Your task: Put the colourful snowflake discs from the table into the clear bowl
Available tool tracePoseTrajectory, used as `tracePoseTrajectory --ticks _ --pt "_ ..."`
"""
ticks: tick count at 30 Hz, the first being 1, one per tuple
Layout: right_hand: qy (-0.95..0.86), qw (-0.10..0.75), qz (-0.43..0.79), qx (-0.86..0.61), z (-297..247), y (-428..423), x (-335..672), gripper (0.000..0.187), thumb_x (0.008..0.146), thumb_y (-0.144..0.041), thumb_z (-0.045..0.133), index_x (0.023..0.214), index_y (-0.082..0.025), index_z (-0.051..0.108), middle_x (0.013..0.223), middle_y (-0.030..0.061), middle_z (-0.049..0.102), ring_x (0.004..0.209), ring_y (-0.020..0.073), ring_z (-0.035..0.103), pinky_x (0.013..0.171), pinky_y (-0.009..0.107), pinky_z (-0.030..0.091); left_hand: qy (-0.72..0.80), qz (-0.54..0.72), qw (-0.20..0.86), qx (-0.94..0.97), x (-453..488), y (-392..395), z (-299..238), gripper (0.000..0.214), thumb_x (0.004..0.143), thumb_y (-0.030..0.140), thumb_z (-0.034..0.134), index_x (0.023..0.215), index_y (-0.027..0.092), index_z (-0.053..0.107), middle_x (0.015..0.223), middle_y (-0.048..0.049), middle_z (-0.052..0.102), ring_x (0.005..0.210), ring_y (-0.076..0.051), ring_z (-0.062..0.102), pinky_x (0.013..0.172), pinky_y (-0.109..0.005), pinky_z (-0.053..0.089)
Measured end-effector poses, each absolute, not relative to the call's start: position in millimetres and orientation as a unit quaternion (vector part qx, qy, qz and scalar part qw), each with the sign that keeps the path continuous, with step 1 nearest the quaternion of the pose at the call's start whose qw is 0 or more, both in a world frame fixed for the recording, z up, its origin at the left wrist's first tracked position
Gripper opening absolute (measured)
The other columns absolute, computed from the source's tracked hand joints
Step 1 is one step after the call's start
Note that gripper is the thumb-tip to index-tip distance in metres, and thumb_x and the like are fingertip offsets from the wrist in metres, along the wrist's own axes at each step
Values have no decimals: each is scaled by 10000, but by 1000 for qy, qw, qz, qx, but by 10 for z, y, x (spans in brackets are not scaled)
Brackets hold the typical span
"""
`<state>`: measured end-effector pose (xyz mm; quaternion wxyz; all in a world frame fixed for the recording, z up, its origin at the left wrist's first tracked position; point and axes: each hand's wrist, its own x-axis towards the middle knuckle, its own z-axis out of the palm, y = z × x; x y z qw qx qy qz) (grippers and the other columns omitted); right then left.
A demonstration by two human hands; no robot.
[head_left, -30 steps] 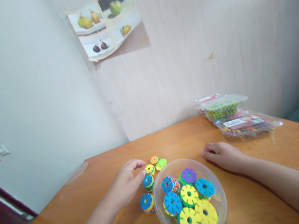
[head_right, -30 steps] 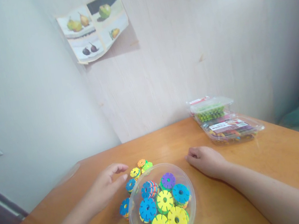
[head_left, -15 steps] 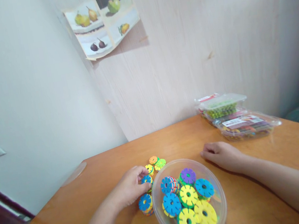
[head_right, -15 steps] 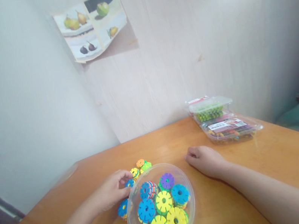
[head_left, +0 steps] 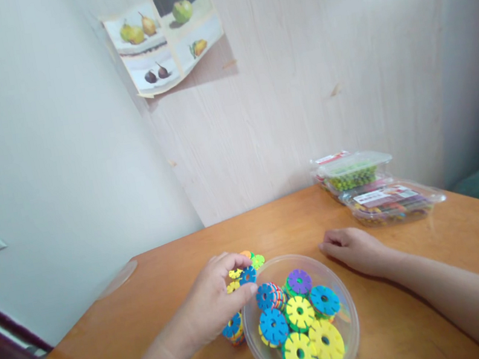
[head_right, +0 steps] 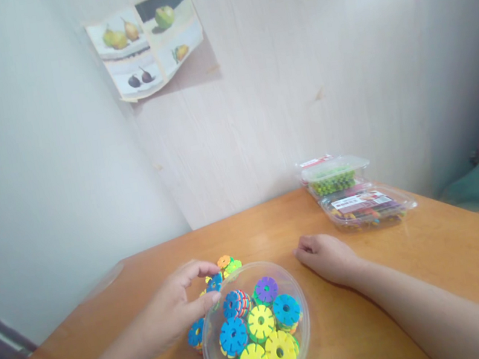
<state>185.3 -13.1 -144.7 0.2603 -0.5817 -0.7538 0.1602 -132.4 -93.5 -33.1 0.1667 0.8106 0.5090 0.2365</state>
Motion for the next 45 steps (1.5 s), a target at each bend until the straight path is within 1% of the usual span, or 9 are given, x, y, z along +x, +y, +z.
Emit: tracePoseTrajectory --ticks 5,10,16,19,23,28,36,41,45 --pt "-757 261 162 -577 -1456 -138 1860 304 881 -435 465 721 -210 593 732 29 677 702 178 601 592 274 325 489 216 134 835 -1288 -954 -399 276 767 276 681 1041 253 663 1038 -19 669 1027 -207 590 924 -328 438" --pt "-755 260 163 -579 -1466 -124 1867 306 879 -438 470 715 -212 594 731 25 679 702 177 602 592 274 326 525 248 165 797 -1455 -928 -419 238 852 331 589 1053 223 658 1088 -45 677 1051 -209 604 930 -321 449" --pt "-758 259 163 -576 -1491 -101 1876 309 880 -443 470 721 -212 599 732 24 681 704 177 608 600 273 331 543 237 182 784 -1594 -892 -505 250 859 316 552 1052 208 669 1095 -54 686 1060 -213 608 952 -326 446" --pt "-757 262 162 -577 -1499 -103 1877 310 880 -444 468 722 -209 596 724 22 676 696 174 608 593 272 329 548 217 181 788 -1705 -830 -619 227 833 314 565 990 196 678 1029 -57 684 996 -215 615 896 -323 469" --pt "-758 262 164 -574 -1491 -108 1872 317 877 -445 467 710 -207 594 712 22 672 686 173 601 584 274 326 565 185 229 771 -1858 -842 -751 176 815 295 561 912 184 658 920 -38 677 874 -193 617 781 -295 487" --pt "-757 262 165 -575 -1465 -112 1868 313 869 -443 477 712 -205 605 728 29 682 688 172 601 597 273 333 535 155 257 790 -1890 -1017 -779 293 784 350 649 1042 211 650 1058 -40 656 999 -207 592 882 -305 458" --pt "-756 256 157 -582 -1464 -121 1863 326 876 -453 463 705 -206 589 702 23 667 673 169 590 578 269 320 544 163 258 781 -1882 -1063 -798 316 767 414 644 1004 206 661 982 -42 666 901 -202 597 797 -296 475" --pt "-754 262 156 -582 -1455 -134 1851 329 880 -457 461 709 -207 591 715 24 671 685 170 594 575 269 312 549 224 224 774 -1781 -1107 -546 268 810 368 611 1020 212 670 981 -42 690 950 -210 613 866 -319 475" --pt "-751 263 155 -585 -1451 -133 1849 319 878 -448 467 718 -208 602 725 24 677 690 170 595 576 268 314 521 259 171 795 -1475 -1146 -301 268 837 345 607 1080 248 663 1081 -32 684 1040 -209 601 934 -322 450"
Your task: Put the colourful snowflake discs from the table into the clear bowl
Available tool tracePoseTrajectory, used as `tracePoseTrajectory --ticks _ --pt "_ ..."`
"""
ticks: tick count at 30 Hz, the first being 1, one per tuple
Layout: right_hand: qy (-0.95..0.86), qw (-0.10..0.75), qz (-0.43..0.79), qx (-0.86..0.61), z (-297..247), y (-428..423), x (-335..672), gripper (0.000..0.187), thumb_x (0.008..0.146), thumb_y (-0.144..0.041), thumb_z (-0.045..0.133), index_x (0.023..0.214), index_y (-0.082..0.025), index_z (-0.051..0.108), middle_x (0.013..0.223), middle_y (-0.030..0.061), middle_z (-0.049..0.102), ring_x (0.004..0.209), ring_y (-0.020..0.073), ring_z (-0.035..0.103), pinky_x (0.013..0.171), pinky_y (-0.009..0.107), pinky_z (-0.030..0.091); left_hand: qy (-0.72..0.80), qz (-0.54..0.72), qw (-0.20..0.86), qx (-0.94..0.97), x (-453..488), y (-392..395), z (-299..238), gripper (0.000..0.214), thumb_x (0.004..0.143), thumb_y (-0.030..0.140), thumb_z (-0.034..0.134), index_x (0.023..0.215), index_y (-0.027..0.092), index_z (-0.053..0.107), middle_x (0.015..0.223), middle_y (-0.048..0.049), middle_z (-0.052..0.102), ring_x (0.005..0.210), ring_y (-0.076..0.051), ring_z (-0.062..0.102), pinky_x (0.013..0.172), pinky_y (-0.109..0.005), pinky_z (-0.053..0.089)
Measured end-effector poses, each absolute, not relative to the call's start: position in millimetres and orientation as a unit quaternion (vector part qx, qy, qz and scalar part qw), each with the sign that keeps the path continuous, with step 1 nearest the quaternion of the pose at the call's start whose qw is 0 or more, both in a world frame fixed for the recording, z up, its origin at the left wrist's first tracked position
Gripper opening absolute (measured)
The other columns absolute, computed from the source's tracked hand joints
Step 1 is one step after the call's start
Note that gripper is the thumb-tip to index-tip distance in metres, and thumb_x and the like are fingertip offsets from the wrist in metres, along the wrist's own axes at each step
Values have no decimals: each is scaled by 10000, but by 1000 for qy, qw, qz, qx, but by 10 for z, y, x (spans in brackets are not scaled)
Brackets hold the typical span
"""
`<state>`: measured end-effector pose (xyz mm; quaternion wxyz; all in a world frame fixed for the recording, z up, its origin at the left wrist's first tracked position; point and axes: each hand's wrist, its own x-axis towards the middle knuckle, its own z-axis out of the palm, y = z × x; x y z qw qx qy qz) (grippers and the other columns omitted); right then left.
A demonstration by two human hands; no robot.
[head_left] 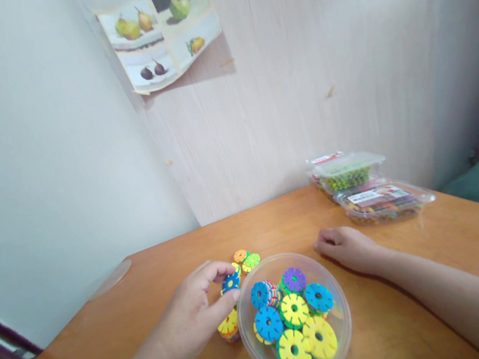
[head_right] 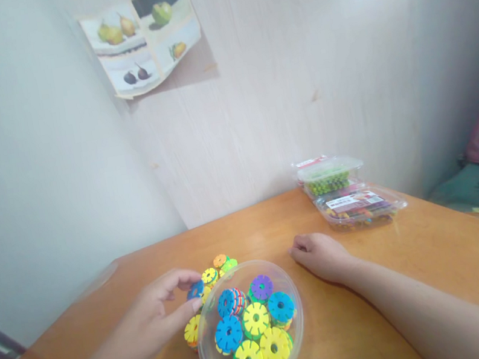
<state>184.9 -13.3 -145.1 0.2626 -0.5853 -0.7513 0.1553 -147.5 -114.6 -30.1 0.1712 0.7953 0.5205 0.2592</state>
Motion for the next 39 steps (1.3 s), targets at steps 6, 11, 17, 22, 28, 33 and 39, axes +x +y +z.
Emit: tracePoseTrajectory --ticks 6,11,17,22,28,33,39 --pt "-750 269 161 -582 -1459 -126 1846 299 876 -433 482 723 -208 605 725 22 681 689 168 598 593 267 329 450 196 136 861 -881 -1007 -284 255 788 274 644 1040 258 672 1026 -40 677 983 -227 595 866 -329 461" --pt "-747 272 163 -585 -1471 -126 1845 282 873 -410 492 719 -202 603 725 24 683 679 162 593 586 264 320 420 196 133 876 -698 -885 -374 299 797 260 630 1093 266 673 1110 -50 674 1067 -251 569 944 -367 432" --pt "-751 271 158 -581 -1464 -124 1847 279 880 -402 487 718 -204 598 724 27 679 678 160 588 576 262 304 479 225 130 839 -1097 -713 -363 234 849 329 564 1022 223 682 1045 -58 689 1010 -222 610 896 -330 460" --pt "-749 267 162 -584 -1480 -98 1840 291 881 -427 493 735 -205 610 747 34 688 705 167 595 593 262 310 569 250 177 763 -1605 -496 -550 265 813 358 557 964 172 672 967 -60 719 914 -221 645 850 -347 490" --pt "-747 263 167 -588 -1446 -127 1832 305 880 -435 489 726 -203 613 750 39 690 705 174 597 576 267 304 582 195 240 752 -1772 -502 -801 353 744 407 635 991 154 656 912 -48 706 854 -213 637 769 -323 503" --pt "-748 265 163 -586 -1443 -128 1837 287 875 -424 494 734 -207 618 747 33 690 700 171 596 579 265 309 581 177 215 765 -1675 -549 -824 318 693 367 678 928 154 666 922 -52 674 848 -212 623 740 -302 488" --pt "-747 261 162 -589 -1461 -104 1845 290 873 -423 501 740 -203 634 747 39 693 705 171 596 594 261 320 574 181 209 771 -1748 -496 -889 344 716 367 670 986 154 669 969 -68 684 893 -225 635 767 -310 489"
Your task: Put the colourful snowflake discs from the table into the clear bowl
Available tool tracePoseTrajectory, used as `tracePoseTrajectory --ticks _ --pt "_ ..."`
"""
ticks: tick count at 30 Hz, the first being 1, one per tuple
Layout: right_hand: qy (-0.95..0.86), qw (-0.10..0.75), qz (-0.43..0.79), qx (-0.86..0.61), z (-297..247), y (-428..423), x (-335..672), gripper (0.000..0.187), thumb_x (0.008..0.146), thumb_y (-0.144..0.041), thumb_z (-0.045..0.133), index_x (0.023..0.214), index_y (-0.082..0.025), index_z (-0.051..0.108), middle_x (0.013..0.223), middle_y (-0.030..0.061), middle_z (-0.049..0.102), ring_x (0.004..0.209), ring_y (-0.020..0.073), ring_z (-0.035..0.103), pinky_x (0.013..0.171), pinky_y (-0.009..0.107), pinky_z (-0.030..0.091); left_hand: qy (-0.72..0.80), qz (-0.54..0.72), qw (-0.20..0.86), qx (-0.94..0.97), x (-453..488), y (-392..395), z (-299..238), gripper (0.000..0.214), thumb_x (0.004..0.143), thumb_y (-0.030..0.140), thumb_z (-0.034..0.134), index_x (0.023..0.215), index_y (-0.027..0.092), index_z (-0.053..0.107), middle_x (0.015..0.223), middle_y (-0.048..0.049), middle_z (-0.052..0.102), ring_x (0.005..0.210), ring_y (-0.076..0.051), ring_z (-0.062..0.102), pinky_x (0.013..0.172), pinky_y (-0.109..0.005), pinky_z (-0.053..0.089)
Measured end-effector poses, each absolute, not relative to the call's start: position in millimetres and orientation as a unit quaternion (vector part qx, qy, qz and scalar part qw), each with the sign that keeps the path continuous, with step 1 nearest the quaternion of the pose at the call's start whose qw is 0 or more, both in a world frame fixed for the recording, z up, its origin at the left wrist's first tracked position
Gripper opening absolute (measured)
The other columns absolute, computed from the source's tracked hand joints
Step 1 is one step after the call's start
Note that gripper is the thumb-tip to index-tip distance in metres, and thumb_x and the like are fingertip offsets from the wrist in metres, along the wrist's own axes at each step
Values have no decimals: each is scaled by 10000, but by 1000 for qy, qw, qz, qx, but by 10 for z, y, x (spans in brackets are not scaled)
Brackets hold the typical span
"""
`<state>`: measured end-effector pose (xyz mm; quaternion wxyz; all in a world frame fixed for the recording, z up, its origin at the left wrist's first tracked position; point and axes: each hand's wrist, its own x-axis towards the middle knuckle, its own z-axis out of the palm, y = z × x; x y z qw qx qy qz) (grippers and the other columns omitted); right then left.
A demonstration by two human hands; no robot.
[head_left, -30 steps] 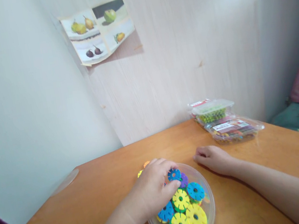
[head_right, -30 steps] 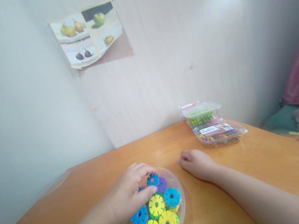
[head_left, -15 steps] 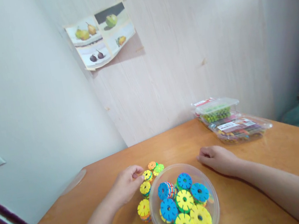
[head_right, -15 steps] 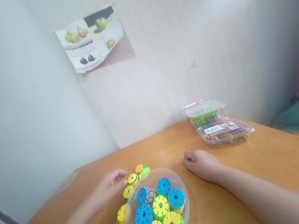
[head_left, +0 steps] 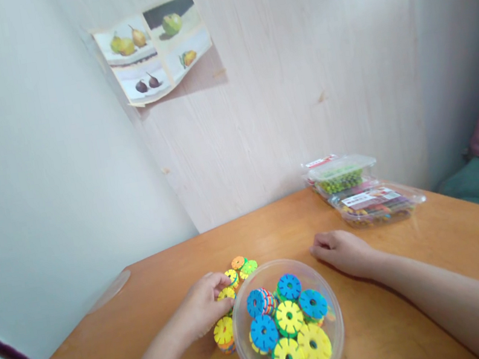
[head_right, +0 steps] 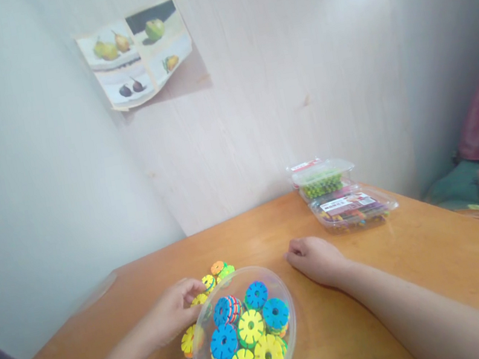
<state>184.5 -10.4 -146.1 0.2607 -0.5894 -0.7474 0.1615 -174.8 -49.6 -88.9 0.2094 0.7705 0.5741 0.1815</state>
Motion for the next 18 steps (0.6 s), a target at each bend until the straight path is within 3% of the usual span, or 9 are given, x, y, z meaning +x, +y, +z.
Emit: tracePoseTrajectory --ticks 9,18 --pt "-746 257 161 -592 -1442 -124 1835 289 879 -426 495 746 -207 629 761 40 695 710 171 599 595 263 315 531 247 147 797 -1392 -741 -435 306 803 404 630 1040 214 666 1004 -49 676 954 -217 608 866 -341 471" --pt "-741 269 163 -593 -1463 -111 1831 291 877 -430 508 752 -201 638 755 40 696 701 167 591 597 257 325 419 176 194 869 -507 -1108 -265 200 781 293 669 980 274 686 977 -1 685 932 -198 606 818 -283 445"
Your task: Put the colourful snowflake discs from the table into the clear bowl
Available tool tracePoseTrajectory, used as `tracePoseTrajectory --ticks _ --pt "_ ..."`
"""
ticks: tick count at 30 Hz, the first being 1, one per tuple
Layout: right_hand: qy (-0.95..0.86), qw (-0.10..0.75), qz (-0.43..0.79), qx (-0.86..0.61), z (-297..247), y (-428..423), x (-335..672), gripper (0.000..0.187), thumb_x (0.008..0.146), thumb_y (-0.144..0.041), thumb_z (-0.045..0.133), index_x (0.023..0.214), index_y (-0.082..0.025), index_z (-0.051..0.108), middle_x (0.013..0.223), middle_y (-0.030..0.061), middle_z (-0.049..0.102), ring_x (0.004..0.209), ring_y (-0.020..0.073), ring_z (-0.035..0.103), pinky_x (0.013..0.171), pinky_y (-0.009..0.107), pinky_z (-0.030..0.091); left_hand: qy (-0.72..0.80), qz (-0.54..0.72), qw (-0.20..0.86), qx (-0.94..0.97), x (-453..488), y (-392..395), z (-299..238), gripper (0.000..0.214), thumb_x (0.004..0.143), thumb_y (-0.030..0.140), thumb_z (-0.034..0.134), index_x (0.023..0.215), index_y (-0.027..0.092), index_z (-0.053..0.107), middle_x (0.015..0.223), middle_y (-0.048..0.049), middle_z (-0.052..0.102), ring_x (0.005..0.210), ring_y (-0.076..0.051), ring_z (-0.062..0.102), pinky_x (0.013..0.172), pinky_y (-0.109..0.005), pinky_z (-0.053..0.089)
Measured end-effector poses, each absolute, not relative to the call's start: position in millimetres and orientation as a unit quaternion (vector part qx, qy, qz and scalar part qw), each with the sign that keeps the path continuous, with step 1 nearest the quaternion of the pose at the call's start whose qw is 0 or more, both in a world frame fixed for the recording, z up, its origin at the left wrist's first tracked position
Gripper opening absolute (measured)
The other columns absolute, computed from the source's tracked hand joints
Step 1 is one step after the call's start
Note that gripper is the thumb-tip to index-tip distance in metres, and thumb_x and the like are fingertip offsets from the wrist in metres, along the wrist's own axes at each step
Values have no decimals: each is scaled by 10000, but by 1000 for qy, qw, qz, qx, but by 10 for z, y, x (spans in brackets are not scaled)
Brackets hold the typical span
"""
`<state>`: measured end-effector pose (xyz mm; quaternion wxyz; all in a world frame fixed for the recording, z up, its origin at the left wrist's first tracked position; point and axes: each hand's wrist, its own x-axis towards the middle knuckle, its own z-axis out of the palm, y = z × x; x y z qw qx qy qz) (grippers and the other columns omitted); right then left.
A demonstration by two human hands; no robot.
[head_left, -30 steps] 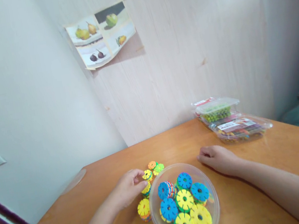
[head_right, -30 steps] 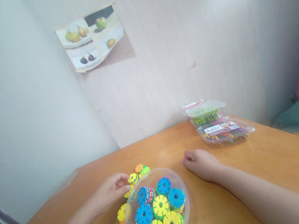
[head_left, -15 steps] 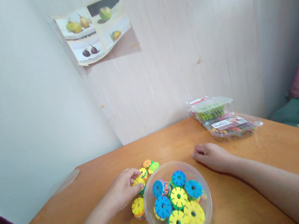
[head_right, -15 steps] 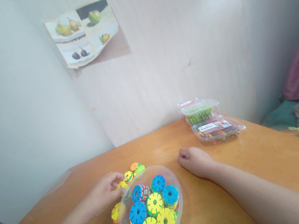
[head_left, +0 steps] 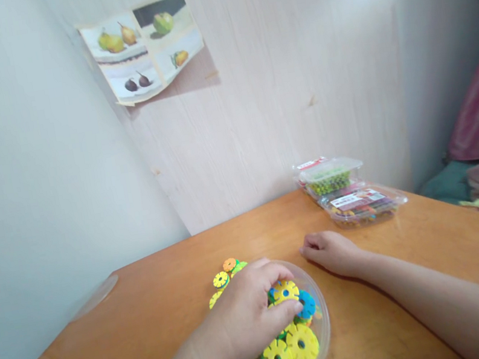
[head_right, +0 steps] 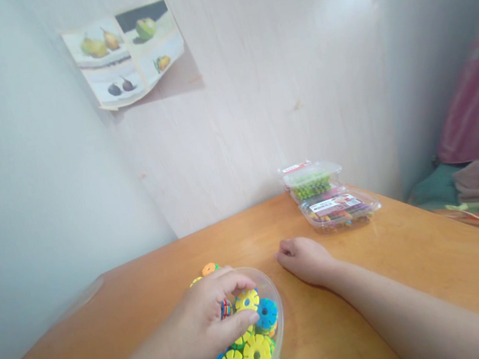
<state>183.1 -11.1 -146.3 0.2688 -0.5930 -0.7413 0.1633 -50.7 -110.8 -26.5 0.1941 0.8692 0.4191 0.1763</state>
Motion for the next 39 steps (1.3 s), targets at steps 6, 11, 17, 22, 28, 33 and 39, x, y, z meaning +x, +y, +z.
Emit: tracePoseTrajectory --ticks 6,11,17,22,28,33,39 --pt "-744 269 162 -591 -1470 -106 1843 288 879 -427 501 743 -204 623 756 36 691 700 162 589 593 255 318 452 197 192 849 -649 -1049 -268 203 836 312 605 1018 258 678 1003 -22 684 953 -202 607 825 -291 457" --pt "-748 265 161 -587 -1457 -123 1837 298 879 -431 493 718 -205 601 732 31 673 688 162 580 581 261 303 508 234 219 800 -1191 -1055 -346 243 896 398 534 1010 229 666 980 -32 696 932 -202 628 832 -295 479" --pt "-750 259 143 -592 -1476 -124 1815 334 887 -452 474 692 -202 581 684 24 640 645 153 560 562 265 284 529 224 200 794 -1435 -1239 -401 318 941 444 469 1067 233 670 1022 -56 691 972 -213 620 864 -319 492" --pt "-752 256 147 -589 -1468 -111 1830 306 883 -426 483 730 -198 617 740 36 681 696 160 589 585 261 303 429 152 126 881 -1071 -1445 -267 359 928 462 518 1227 300 632 1277 -38 632 1240 -247 496 1081 -406 376" --pt "-749 263 151 -589 -1484 -95 1842 274 872 -413 503 760 -203 639 767 38 702 717 167 600 596 260 312 398 46 93 912 -777 -1483 -286 504 902 575 499 1356 359 539 1411 3 558 1415 -334 290 1147 -551 255" --pt "-748 264 157 -589 -1468 -112 1834 260 870 -397 507 763 -202 641 769 35 701 710 160 591 586 257 302 394 48 83 914 -702 -1493 -333 499 893 589 505 1337 368 558 1423 9 545 1416 -341 293 1165 -584 186" --pt "-747 261 162 -590 -1418 -134 1826 261 876 -384 503 771 -194 647 800 45 706 726 158 588 598 252 309 429 155 111 883 -920 -1444 -302 371 932 461 510 1260 333 625 1356 -15 598 1310 -252 459 1132 -423 325"
